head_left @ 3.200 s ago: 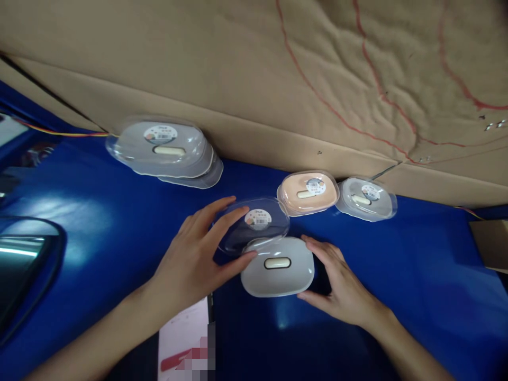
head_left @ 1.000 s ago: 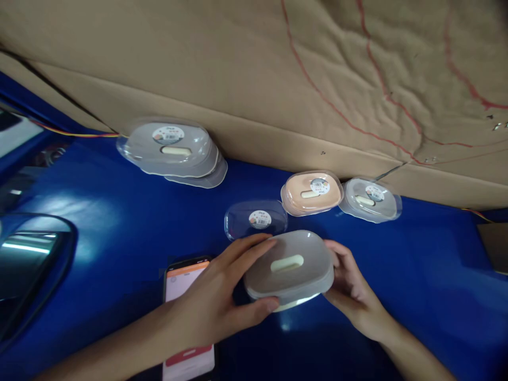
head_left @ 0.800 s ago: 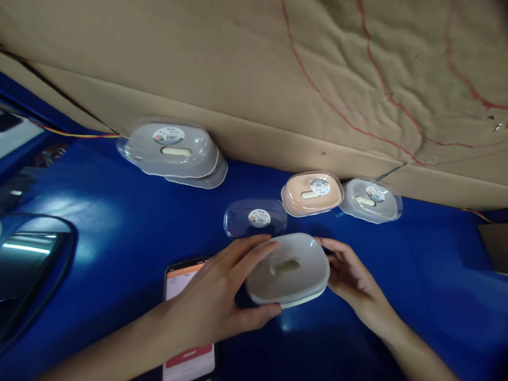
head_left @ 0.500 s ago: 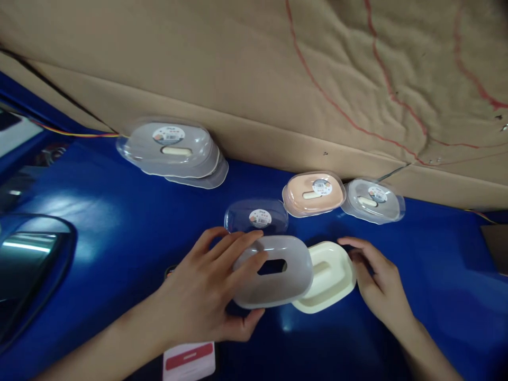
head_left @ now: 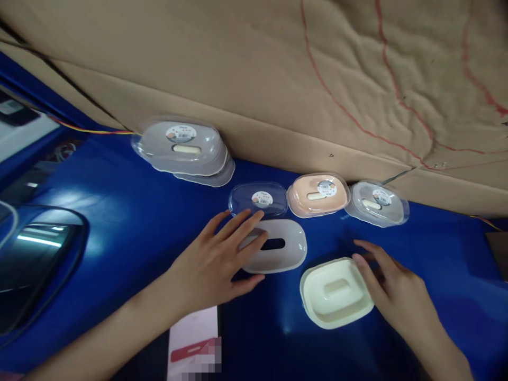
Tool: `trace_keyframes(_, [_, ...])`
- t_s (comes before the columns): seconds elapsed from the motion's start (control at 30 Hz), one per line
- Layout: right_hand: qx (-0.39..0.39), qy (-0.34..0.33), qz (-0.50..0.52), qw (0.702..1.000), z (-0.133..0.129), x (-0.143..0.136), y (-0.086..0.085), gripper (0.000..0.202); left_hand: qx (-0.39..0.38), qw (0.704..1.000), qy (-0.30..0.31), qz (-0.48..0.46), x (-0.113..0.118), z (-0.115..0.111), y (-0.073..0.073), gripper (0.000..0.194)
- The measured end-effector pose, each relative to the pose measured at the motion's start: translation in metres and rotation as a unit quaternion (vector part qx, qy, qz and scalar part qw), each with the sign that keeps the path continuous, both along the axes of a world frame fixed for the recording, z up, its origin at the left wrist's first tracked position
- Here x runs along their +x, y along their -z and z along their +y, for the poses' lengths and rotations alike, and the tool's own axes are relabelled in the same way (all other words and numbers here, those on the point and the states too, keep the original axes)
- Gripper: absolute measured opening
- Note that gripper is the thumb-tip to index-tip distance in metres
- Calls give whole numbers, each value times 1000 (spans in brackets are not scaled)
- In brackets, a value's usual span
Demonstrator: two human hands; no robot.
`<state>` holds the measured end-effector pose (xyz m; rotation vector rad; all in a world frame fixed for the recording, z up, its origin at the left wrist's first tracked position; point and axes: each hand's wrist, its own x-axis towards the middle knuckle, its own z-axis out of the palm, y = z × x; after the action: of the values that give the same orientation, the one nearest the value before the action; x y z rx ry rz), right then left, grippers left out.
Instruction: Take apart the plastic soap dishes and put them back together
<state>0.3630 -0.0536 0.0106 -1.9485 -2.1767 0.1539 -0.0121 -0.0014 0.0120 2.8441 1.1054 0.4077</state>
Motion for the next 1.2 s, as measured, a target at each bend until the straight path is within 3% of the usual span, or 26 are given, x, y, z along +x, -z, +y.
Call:
trace_keyframes(0.17, [42, 12, -96, 994, -13, -3, -8, 50, -30, 999, -20, -17, -1, 1, 9, 58])
trace_keyframes(0.3, [-35, -9, 63, 997, -18, -23, -8, 47, -41, 998, -21, -30, -1, 0, 10, 62])
trace_keyframes(0.47, [-145, -11, 276, 950, -18, -40, -7, 38, -28, 999, 18, -29, 4, -11, 2, 71])
trace_keyframes(0.53, [-174, -19, 330, 928, -17, -41, -4, 36, -15, 999, 41, -33, 8, -17, 1, 82])
trace_keyframes(0.6, [-164, -29, 343, 925, -16, -40, 1, 32, -13, 997, 62, -35, 13, -22, 4, 92])
trace_keyframes(0.7, [-51, -53, 270, 960, -6, -38, 11, 30, -33, 997, 70, -27, 17, -23, 11, 93])
trace_keyframes(0.8, [60, -99, 134, 984, 16, -37, 21, 44, -66, 996, 52, -18, 16, -19, 16, 82])
trace_keyframes(0.9, [84, -139, 18, 987, 43, -37, 26, 63, -89, 995, 42, -13, 10, -13, 15, 74])
trace_keyframes(1.0, [94, -155, -33, 983, 58, -40, 26, 68, -82, 996, 33, -13, 5, -8, 12, 66])
trace_keyframes(1.1, [129, -139, -41, 981, 55, -42, 24, 58, -64, 998, 14, -19, 5, -5, 11, 59])
trace_keyframes(1.2, [159, -134, -35, 977, 36, -39, 20, 45, -42, 998, -22, -35, 6, -3, 12, 72])
